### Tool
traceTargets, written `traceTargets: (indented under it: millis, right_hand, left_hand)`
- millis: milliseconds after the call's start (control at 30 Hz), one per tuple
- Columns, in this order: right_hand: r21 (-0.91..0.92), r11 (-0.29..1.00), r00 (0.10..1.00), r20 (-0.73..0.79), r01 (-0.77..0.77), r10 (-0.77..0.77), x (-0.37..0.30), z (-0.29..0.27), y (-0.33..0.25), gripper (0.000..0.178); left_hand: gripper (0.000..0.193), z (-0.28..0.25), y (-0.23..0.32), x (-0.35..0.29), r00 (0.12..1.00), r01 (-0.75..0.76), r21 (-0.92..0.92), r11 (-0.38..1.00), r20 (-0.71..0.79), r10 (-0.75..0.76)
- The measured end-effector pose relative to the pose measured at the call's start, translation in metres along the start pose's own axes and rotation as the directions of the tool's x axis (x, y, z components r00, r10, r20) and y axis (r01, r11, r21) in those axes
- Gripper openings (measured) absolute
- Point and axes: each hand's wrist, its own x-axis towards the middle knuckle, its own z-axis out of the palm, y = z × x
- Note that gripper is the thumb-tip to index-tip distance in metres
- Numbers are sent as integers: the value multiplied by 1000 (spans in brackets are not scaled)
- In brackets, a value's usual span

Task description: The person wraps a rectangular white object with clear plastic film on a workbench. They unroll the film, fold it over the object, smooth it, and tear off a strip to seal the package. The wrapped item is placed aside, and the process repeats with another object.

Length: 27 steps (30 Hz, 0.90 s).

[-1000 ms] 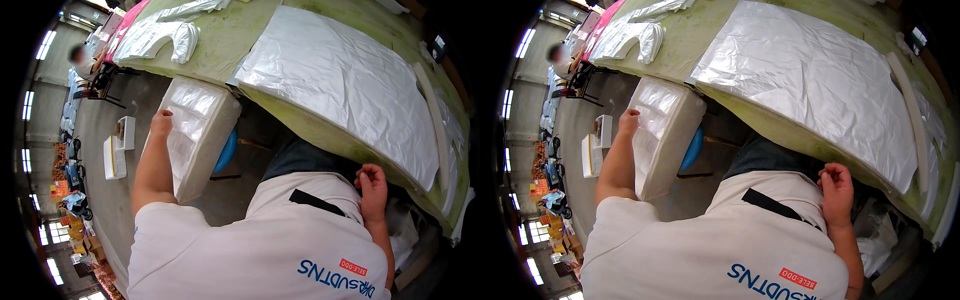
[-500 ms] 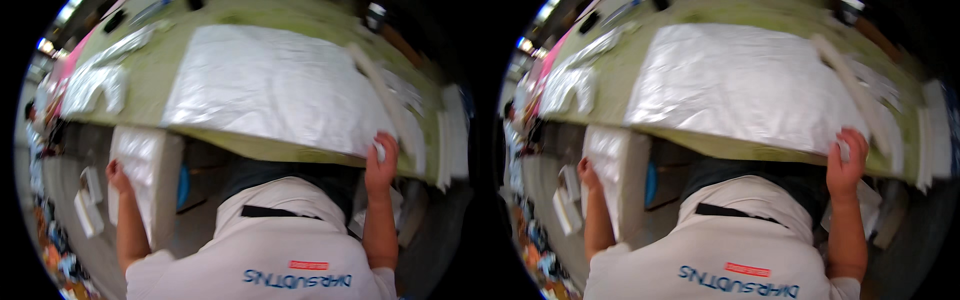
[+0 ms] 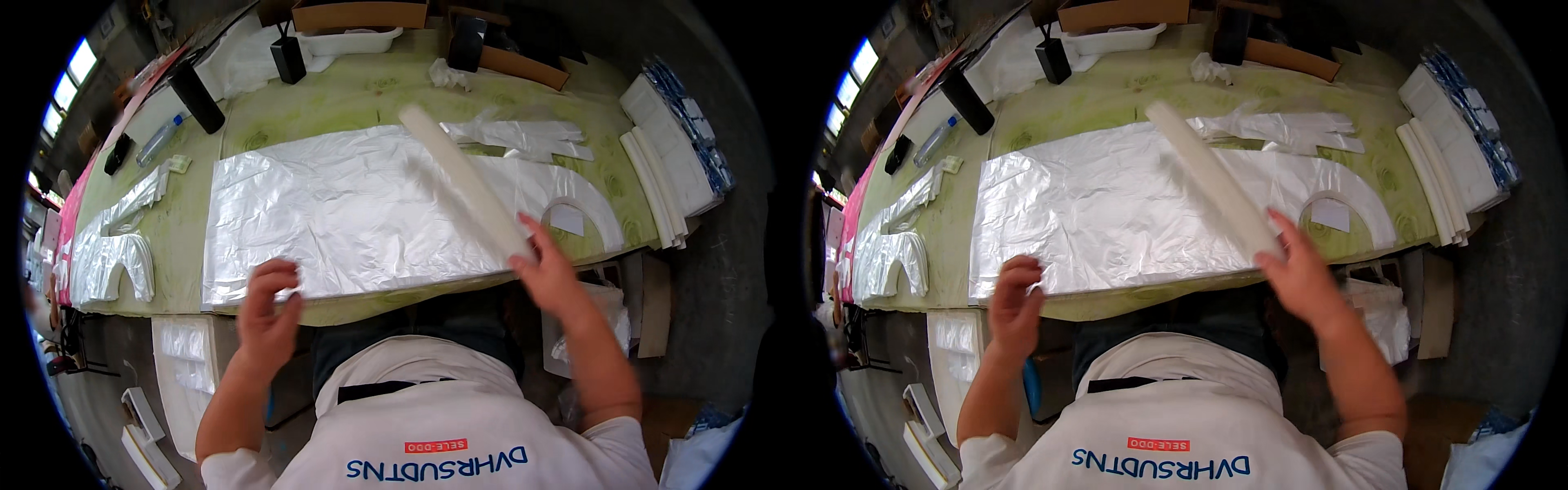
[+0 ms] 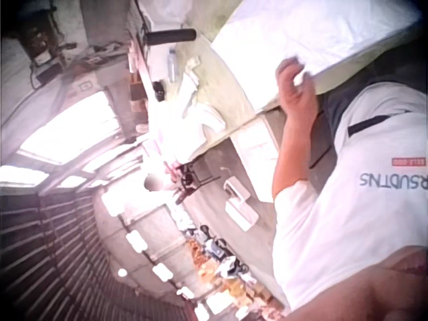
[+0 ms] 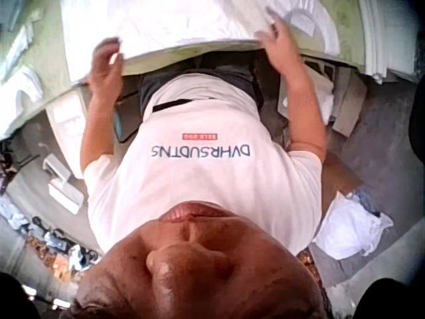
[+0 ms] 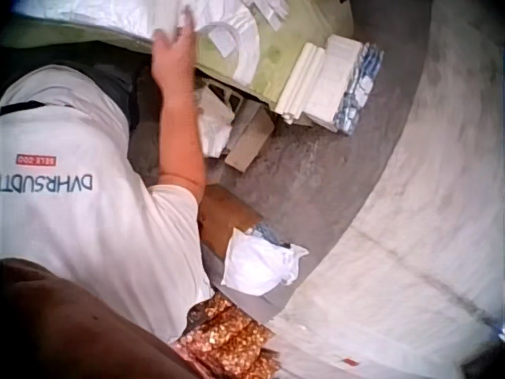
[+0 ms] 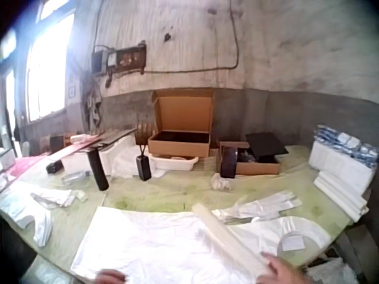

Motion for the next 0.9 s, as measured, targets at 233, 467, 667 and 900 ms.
traceTargets:
  millis: [233, 467, 667, 900]
  right_hand:
    - [553, 816, 985, 127, -167, 115, -38, 91, -25, 70]
    - [747, 627, 970, 236, -221, 61, -63, 93, 1, 69]
    - [810, 541, 972, 148, -226, 184, -84, 76, 36, 42]
    - [806, 522, 957, 196, -280, 212, -92, 73, 43, 27]
  left_hand:
    - [53, 147, 1, 95, 878, -116, 227, 967, 479, -7]
    - [57, 168, -19, 97, 839, -304, 390, 869, 542, 50]
    - [46, 198, 28, 121, 810, -436, 353, 828, 556, 189]
    - [35, 270, 31, 141, 625, -219, 463, 859, 743, -241]
